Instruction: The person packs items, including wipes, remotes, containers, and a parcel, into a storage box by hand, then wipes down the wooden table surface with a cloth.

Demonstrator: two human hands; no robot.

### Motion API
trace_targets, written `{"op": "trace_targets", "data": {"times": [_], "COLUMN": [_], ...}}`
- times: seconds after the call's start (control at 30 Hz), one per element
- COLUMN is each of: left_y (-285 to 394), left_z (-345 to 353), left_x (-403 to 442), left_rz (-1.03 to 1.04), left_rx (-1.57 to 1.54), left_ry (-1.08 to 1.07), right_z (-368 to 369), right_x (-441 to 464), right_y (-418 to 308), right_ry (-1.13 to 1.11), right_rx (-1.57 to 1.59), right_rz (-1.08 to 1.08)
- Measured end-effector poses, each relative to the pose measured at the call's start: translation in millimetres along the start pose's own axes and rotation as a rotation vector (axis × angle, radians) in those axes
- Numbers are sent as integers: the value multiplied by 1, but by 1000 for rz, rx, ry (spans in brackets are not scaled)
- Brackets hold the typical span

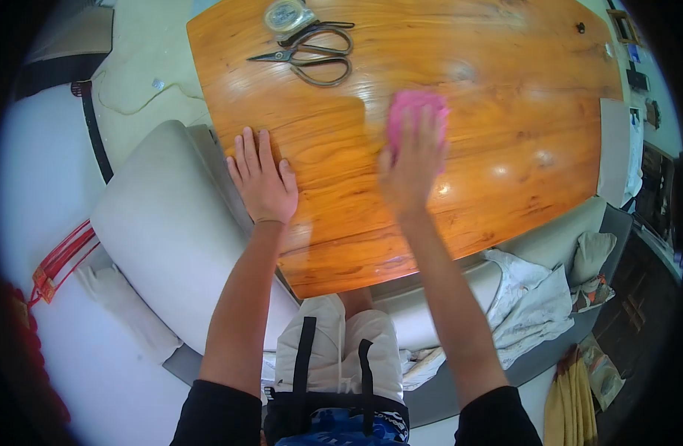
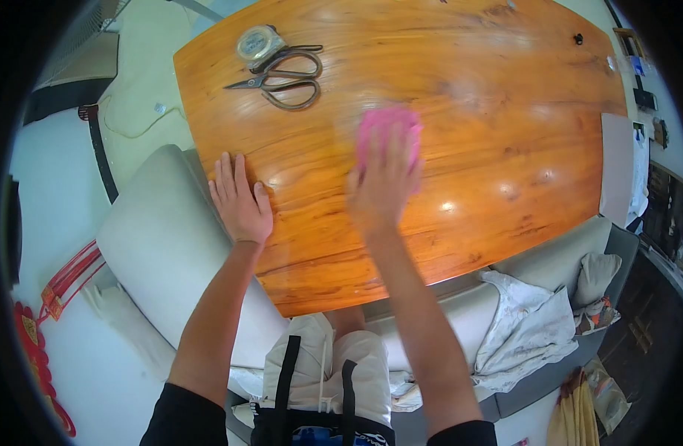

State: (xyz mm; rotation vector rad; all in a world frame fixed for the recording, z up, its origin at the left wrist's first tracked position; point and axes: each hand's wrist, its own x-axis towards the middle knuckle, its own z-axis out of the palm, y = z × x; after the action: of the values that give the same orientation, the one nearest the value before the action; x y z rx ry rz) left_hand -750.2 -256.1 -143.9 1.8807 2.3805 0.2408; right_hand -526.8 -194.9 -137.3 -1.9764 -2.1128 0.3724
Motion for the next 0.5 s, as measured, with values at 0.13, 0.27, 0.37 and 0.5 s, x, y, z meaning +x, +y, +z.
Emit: {"op": "trace_targets", "data": {"times": [0.13,0.27,0.37,0.5], "left_y": [0,0,0,1], "left_z": [1,-1,0,1], "left_x": [1,0,1,-1], "left_rz": [6,18,16,15], "left_rx": [-12,-13,11,-3], "left_ry": [16,19,17,28], "right_z": [-3,-27,-11,-15], "right_x": [-99,-94,-56,-43], "right_y": [-28,14,69,50], "right_ry": [-230,-406,22,162], "right_rx": [56,138,102,38], "right_rz": [-259,-426,-150,76]}}
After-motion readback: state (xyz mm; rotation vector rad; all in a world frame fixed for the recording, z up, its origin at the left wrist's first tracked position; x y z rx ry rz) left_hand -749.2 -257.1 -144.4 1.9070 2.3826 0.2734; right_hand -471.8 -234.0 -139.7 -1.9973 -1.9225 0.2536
